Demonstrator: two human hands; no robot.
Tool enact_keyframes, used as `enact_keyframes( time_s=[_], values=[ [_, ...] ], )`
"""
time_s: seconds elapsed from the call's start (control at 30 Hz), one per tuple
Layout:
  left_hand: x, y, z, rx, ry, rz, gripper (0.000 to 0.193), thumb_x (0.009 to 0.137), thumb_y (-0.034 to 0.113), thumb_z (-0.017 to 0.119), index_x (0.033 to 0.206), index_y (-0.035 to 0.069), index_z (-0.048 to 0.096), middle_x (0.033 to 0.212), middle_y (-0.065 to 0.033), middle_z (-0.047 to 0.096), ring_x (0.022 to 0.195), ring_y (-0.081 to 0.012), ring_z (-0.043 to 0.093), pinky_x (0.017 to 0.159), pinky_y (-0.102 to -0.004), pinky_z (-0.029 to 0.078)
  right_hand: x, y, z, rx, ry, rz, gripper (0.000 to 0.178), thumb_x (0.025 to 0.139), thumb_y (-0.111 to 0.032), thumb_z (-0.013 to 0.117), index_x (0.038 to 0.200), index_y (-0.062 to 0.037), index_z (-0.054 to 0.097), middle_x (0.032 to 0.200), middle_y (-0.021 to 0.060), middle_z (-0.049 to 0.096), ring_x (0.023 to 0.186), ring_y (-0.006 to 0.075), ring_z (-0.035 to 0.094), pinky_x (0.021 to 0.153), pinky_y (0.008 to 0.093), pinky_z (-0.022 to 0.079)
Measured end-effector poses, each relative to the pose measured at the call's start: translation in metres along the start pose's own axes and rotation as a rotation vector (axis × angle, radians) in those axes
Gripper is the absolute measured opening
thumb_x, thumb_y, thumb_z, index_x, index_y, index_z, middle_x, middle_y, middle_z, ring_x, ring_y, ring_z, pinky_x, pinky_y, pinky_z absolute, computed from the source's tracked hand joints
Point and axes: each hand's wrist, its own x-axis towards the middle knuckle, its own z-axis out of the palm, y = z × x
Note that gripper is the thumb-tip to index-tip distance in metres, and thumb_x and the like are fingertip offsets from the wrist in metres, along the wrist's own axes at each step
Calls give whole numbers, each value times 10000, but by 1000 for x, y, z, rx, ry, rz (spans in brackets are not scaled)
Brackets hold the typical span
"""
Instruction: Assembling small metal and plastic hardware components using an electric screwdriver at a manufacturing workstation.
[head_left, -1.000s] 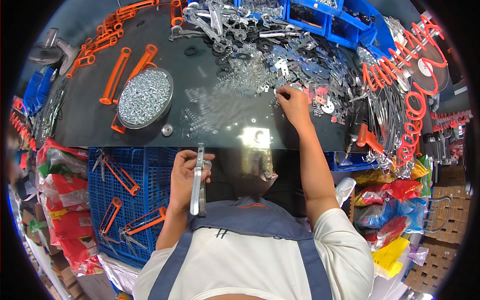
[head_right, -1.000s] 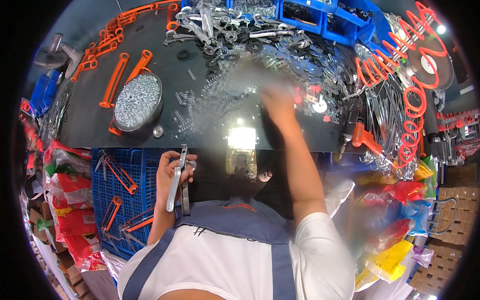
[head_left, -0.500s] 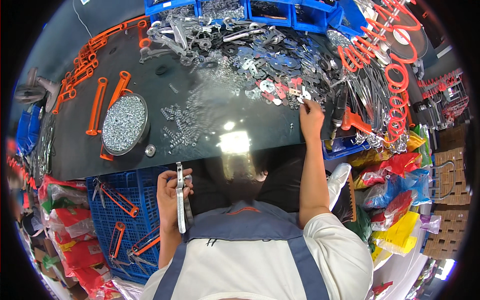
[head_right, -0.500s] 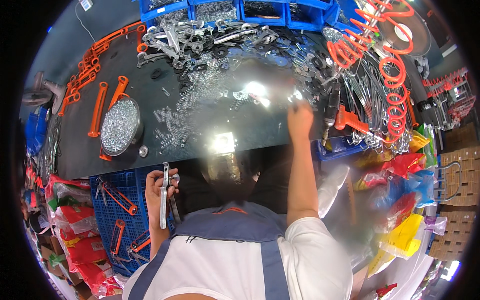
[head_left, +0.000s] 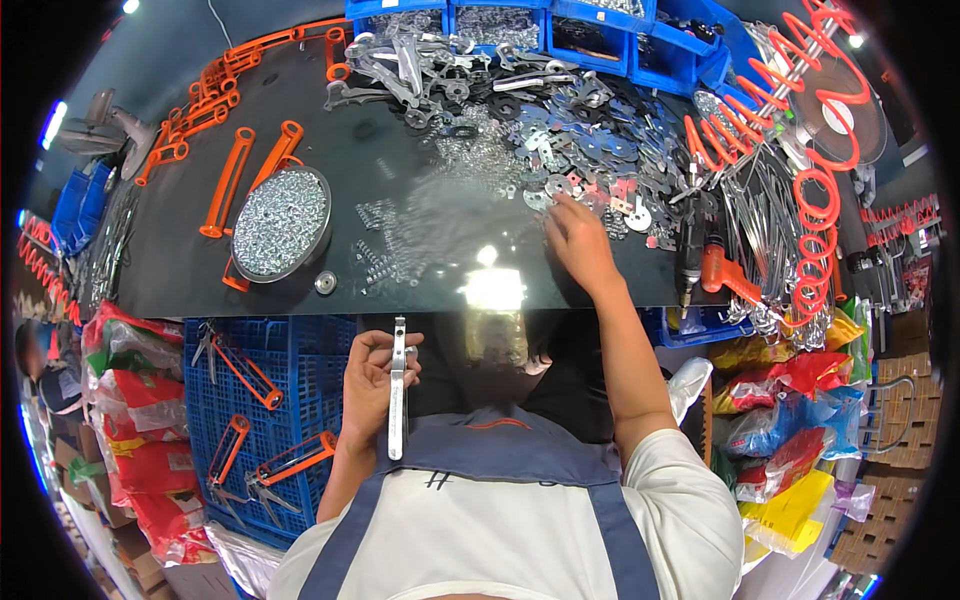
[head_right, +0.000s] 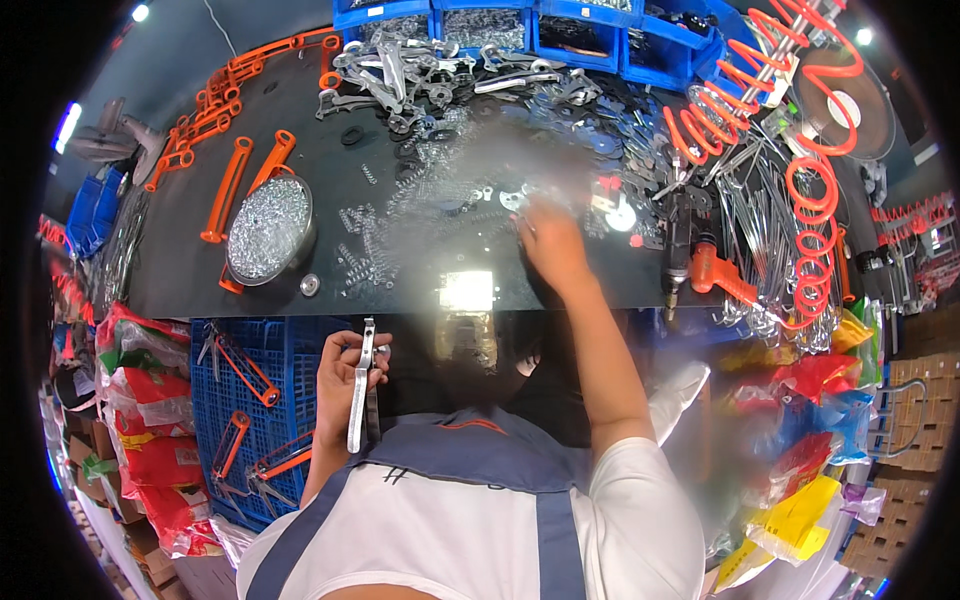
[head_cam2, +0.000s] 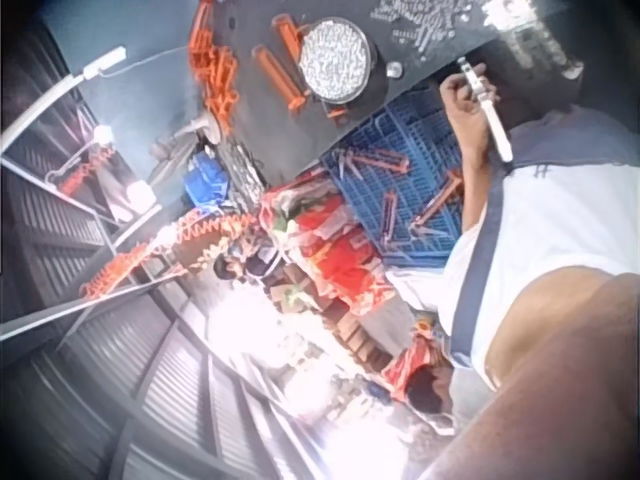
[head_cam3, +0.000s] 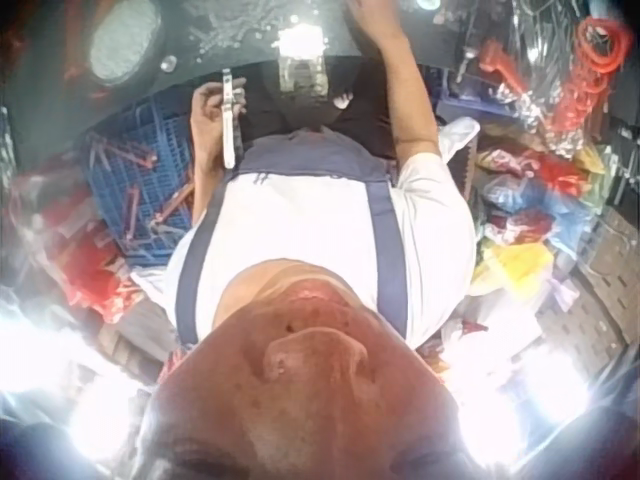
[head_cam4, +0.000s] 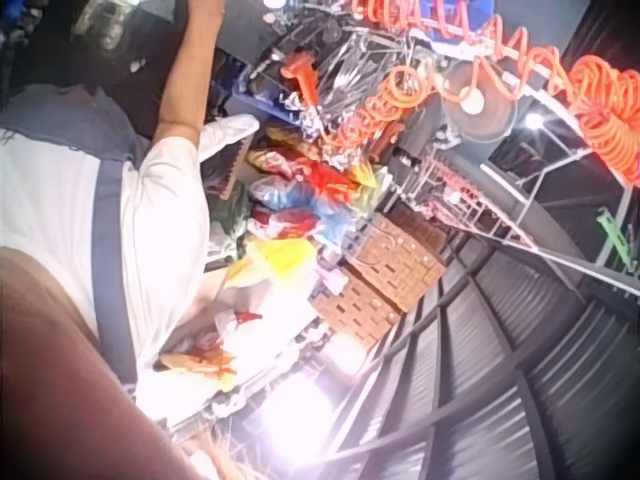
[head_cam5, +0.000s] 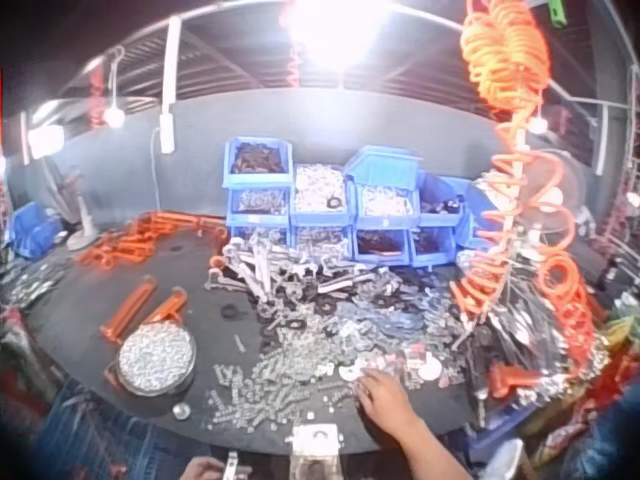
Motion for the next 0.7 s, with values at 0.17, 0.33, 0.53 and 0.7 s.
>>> enact_keyframes(
  time_s=[0.17, 0.33, 0.53, 0.7],
  values=[
    [0, 2, -8, -4, -31, -21, 478, 727, -76, 660, 1108, 43, 397, 1178, -218, 543, 857, -142, 583, 734, -248, 520, 62, 18, 19, 53, -27, 94, 212, 825, -106, 594, 1016, -21, 629, 1133, 196, 585, 1024, 357, 567, 872, 385, 459],
    [5, 3, -10, -11, -49, 9, 477, 724, -85, 654, 1105, 42, 397, 1190, -223, 533, 846, -141, 577, 734, -248, 513, 102, 0, 62, -80, -397, -101, 420, 874, -192, 537, 1280, -109, 474, 1395, 125, 383, 1255, 325, 395, 1035, 397, 333],
    [-1, -1, -26, -38, 45, -2, 469, 718, -84, 661, 1086, 35, 395, 1173, -225, 544, 839, -140, 577, 725, -249, 512, 58, 2, 27, -284, -380, -229, 383, 839, -163, 577, 1216, -141, 514, 1343, 103, 449, 1212, 273, 455, 1039, 458, 308],
    [5, -6, -36, -33, 17, -24, 461, 715, -100, 655, 1075, 23, 394, 1160, -223, 553, 831, -140, 580, 718, -245, 512, 38, 7, 13, -346, -222, -297, 265, 802, -94, 605, 1067, -99, 593, 1288, 89, 496, 1151, 249, 503, 1011, 485, 321]
  ],
)
